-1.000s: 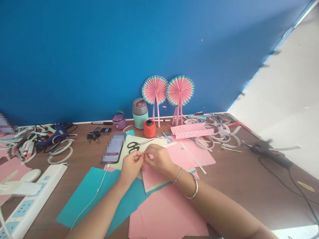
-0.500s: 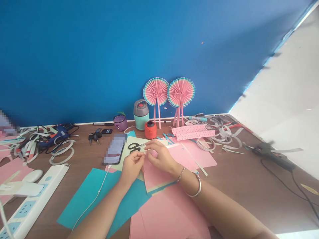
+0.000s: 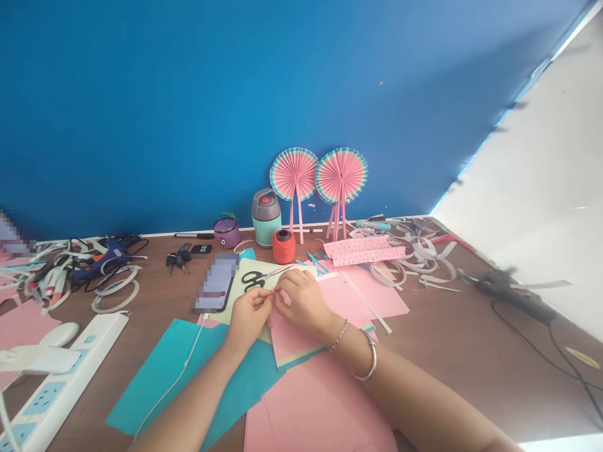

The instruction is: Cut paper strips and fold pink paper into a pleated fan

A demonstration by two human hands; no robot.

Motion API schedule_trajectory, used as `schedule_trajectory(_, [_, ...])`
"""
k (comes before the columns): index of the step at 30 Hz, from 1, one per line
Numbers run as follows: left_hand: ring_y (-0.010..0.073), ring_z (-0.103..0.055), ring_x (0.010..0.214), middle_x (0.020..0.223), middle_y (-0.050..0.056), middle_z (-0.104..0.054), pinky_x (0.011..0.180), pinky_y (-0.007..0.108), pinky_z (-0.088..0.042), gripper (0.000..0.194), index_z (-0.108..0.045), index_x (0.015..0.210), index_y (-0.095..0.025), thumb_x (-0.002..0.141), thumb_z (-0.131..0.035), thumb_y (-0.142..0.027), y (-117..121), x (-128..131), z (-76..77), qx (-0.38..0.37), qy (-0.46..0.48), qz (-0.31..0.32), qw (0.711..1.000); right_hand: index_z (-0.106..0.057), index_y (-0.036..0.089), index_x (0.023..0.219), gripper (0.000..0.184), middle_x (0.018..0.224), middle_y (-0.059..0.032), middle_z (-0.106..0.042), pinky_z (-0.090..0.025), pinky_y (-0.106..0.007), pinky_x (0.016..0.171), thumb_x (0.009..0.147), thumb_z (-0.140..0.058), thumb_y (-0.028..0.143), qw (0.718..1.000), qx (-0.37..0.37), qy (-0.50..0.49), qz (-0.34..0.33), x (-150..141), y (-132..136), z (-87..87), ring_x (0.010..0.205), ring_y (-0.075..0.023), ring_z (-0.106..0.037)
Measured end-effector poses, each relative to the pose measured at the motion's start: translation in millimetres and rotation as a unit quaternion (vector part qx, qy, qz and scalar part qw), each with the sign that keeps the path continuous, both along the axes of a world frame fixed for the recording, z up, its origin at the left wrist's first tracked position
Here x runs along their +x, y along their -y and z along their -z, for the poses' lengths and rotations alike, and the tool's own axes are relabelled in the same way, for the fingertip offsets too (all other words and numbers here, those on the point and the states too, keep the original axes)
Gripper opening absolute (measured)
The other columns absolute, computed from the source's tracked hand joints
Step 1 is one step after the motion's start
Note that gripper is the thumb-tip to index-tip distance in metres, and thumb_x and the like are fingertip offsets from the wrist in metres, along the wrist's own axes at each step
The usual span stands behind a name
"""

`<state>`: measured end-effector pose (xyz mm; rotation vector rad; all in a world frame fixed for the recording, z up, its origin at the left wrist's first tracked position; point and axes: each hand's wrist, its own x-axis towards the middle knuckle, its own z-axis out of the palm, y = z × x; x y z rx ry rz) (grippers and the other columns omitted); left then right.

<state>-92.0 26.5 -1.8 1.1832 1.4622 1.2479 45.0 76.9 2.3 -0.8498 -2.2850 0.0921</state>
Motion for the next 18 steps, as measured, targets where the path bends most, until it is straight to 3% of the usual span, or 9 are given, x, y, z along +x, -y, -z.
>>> schedule_trajectory(12, [0.0104, -0.049, 0.037, 0.039, -0.006, -0.053, 0.046, 0.021, -0.036, 0.016, -0.058, 0.068, -0.018, 0.069, -0.06, -0.035, 2.2, 2.1, -8.0, -0.015, -0.008, 0.006, 1.0, -0.058, 0.017, 0.071, 0.009, 0.075, -0.0045, -0.062, -0.034, -0.031, 0.068, 0.075, -0.053, 0.012, 1.0, -0.008, -0.004, -0.017, 1.1, 1.0, -3.1, 0.073, -0.0179, -0.052])
schedule_trajectory(18, [0.0107, -0.048, 0.036, 0.039, -0.007, -0.053, 0.047, 0.021, -0.037, 0.02, -0.057, 0.069, -0.019, 0.069, -0.061, -0.039, 1.3, -1.0, -5.2, -0.033, -0.002, -0.016, 0.999, -0.059, 0.018, 0.068, 0.009, 0.074, -0.0036, -0.064, -0.041, -0.031, 0.071, 0.073, -0.053, 0.014, 0.984, -0.126, -0.124, 0.017, 8.4, -15.0, -9.0, 0.073, -0.0179, -0.057])
